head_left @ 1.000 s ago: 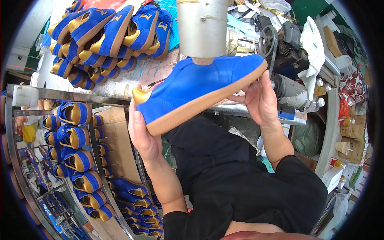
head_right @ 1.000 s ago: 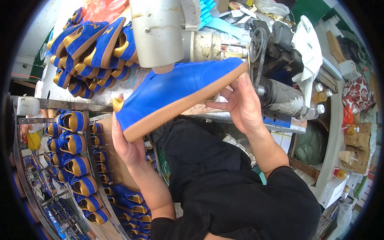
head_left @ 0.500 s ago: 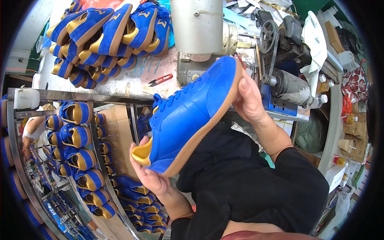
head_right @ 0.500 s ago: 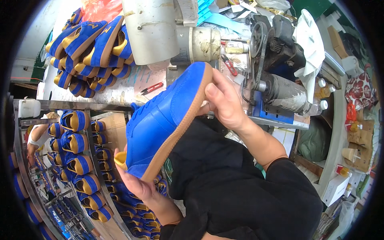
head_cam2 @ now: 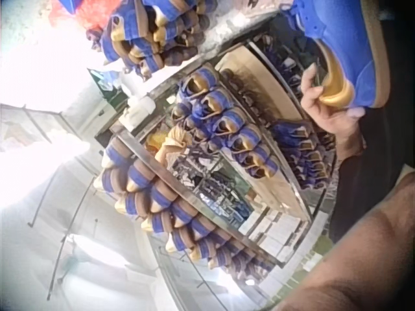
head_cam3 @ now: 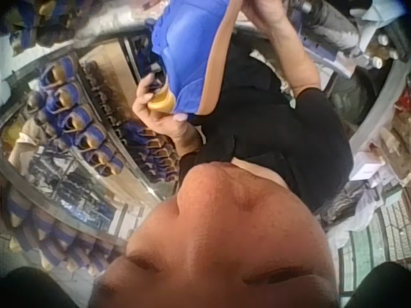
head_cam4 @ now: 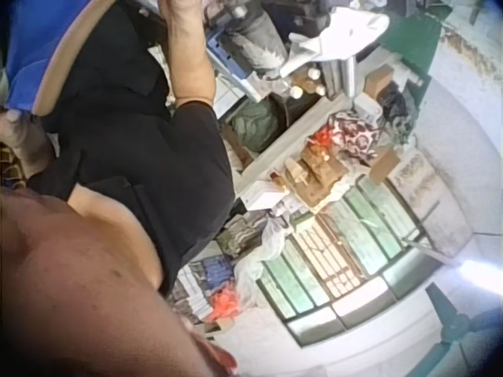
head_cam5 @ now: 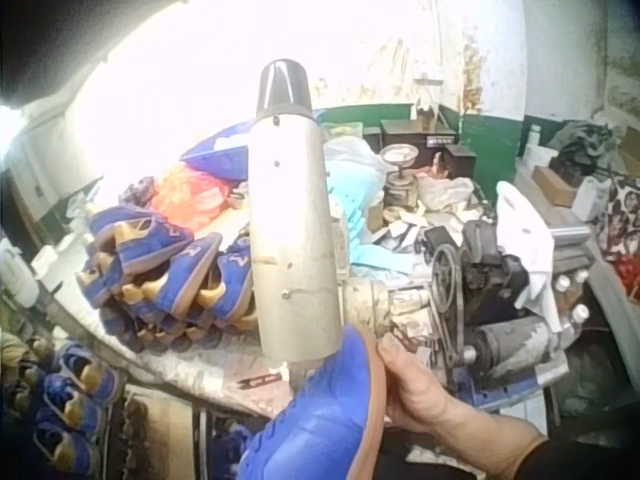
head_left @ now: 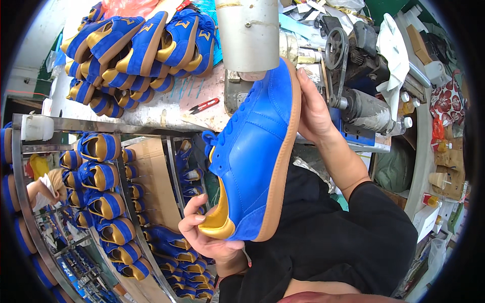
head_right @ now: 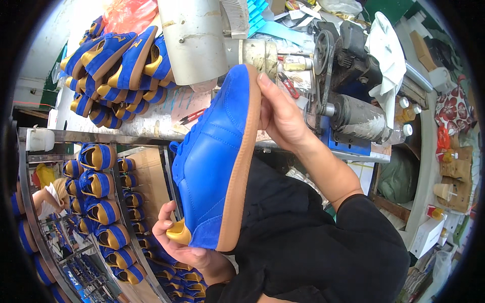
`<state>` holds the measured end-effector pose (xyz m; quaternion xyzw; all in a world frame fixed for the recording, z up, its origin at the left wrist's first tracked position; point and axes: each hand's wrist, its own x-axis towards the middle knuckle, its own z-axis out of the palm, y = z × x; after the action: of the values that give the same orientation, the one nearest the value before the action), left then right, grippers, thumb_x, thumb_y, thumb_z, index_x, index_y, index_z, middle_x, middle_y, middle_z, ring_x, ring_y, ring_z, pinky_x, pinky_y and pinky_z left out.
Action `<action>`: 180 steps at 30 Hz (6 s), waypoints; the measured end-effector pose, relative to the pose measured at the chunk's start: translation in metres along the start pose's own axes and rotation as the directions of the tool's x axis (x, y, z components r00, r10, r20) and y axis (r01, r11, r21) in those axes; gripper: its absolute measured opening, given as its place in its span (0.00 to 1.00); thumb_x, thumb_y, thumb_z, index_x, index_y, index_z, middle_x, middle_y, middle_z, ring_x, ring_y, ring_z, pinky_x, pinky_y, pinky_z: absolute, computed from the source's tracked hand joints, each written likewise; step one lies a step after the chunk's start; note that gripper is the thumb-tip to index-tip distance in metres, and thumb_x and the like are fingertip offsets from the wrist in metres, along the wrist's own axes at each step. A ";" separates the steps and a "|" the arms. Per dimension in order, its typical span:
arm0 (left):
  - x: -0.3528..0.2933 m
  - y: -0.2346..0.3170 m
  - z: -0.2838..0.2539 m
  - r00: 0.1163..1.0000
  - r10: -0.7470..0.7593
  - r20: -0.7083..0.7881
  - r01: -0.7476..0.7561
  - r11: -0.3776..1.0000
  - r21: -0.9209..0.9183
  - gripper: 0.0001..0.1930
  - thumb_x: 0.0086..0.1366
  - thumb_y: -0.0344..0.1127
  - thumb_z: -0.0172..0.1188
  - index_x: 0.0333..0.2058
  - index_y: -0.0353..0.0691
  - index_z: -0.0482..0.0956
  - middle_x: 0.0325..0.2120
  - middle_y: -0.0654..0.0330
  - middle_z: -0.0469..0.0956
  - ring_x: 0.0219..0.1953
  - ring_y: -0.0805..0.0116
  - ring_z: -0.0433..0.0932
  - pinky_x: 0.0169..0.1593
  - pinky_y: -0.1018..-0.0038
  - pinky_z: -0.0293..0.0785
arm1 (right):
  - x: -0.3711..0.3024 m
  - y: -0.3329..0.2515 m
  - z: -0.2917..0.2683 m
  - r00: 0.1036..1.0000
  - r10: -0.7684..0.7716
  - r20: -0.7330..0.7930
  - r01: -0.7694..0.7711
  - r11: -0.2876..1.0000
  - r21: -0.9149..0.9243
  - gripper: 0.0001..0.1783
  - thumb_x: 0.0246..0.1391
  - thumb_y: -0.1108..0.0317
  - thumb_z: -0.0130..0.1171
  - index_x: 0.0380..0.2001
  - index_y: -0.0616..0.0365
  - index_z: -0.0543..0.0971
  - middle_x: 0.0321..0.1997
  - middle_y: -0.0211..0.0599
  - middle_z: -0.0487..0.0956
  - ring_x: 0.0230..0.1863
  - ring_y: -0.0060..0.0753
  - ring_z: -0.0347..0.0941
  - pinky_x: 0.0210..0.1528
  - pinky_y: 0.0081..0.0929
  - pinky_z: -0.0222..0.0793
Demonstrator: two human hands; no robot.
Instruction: The person repeatedly picks up blue and gold sneakers from a nearby shelf, rotates them to view different angles, and places them back. The person handles the shoes one at a time, focusing on the exterior and interior details.
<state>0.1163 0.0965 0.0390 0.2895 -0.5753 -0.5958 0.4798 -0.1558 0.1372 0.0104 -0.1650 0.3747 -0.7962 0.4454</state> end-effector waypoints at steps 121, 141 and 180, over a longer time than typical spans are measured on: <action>0.022 -0.046 -0.105 0.998 0.067 -0.016 -0.068 0.991 -0.111 0.39 0.69 0.62 0.45 0.66 0.36 0.55 0.66 0.52 0.58 0.67 0.57 0.58 0.70 0.56 0.51 | -0.020 0.018 0.001 0.951 -0.003 0.308 0.045 0.990 -0.130 0.56 0.45 0.61 0.70 0.69 0.73 0.48 0.70 0.50 0.60 0.70 0.38 0.58 0.70 0.33 0.49; 0.024 -0.021 -0.067 0.993 0.074 -0.097 -0.063 0.992 0.113 0.52 0.57 0.73 0.52 0.64 0.33 0.54 0.62 0.43 0.61 0.64 0.51 0.64 0.66 0.56 0.60 | -0.019 0.004 -0.023 0.917 -0.189 0.350 0.204 0.979 -0.008 0.50 0.48 0.66 0.65 0.68 0.74 0.50 0.70 0.52 0.59 0.70 0.41 0.56 0.71 0.36 0.49; -0.034 -0.019 0.065 0.688 0.666 0.286 -0.681 0.730 -0.061 0.29 0.39 0.38 0.82 0.42 0.47 0.77 0.42 0.51 0.67 0.19 0.73 0.72 0.19 0.82 0.68 | 0.025 -0.007 0.004 0.973 0.169 -0.156 -0.139 0.973 0.184 0.18 0.63 0.55 0.55 0.38 0.60 0.80 0.35 0.31 0.82 0.32 0.20 0.78 0.37 0.20 0.74</action>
<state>0.0657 0.1516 0.0246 -0.0201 -0.7195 -0.3991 0.5680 -0.1718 0.1167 0.0165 -0.0276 0.3529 -0.7997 0.4849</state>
